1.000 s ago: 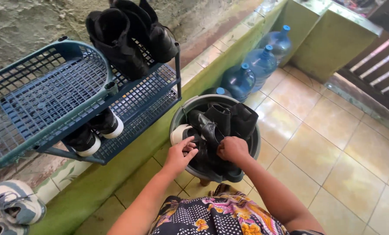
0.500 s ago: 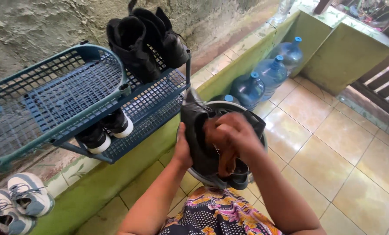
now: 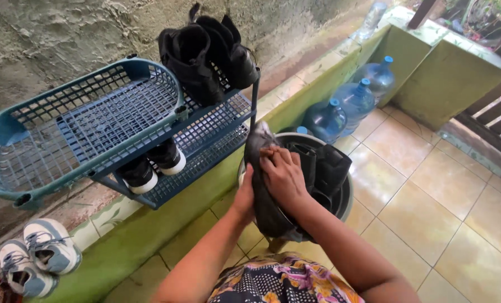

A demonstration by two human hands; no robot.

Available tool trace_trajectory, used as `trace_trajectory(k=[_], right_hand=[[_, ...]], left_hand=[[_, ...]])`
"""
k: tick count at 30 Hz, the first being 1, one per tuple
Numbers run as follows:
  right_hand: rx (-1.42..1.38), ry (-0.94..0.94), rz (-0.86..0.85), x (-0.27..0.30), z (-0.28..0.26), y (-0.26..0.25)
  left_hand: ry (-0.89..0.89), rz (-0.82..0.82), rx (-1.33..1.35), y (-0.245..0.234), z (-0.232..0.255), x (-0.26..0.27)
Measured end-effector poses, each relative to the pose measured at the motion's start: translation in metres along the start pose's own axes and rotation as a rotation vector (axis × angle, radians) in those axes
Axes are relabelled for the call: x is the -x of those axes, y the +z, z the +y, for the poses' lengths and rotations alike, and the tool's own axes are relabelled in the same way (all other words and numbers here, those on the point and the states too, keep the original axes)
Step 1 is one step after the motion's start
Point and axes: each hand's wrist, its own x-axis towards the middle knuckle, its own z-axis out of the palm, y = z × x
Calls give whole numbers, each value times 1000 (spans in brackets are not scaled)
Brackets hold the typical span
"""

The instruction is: Polishing black leather shoes using a cloth.

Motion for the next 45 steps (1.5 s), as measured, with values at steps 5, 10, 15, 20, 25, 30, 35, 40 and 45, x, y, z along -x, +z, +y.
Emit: trace_trajectory(k=[5,10,15,20,25,30,35,40,45], right_hand=[[-124,-8,-25,16,-19,-15],[-348,-249,-162,17,-26,-22],[129,129,-164,-5,-20,2],[-301,-27,-226,15,-37,-18],[-291,-138,-273,-1,-27,-9],[-229,247,-355,-3,-28,6],[-356,-147,-322,14,-24,13],[-109,135,-280,-2,-15,28],[-698,-187,-332,17,-33,5]], left_hand=[[145,-127,-16,-34,12,0],[181,-332,128,-87,-8,-9],[129,-38,14,-10,17,16],[201,-55,-55,-35,35,28],[117,-142,81,-22,17,22],[210,-26,-49,-34,27,18],[241,-116,8,-58,24,15],[238,15,-112,-45,5,16],[255,-286,58,-107,10,11]])
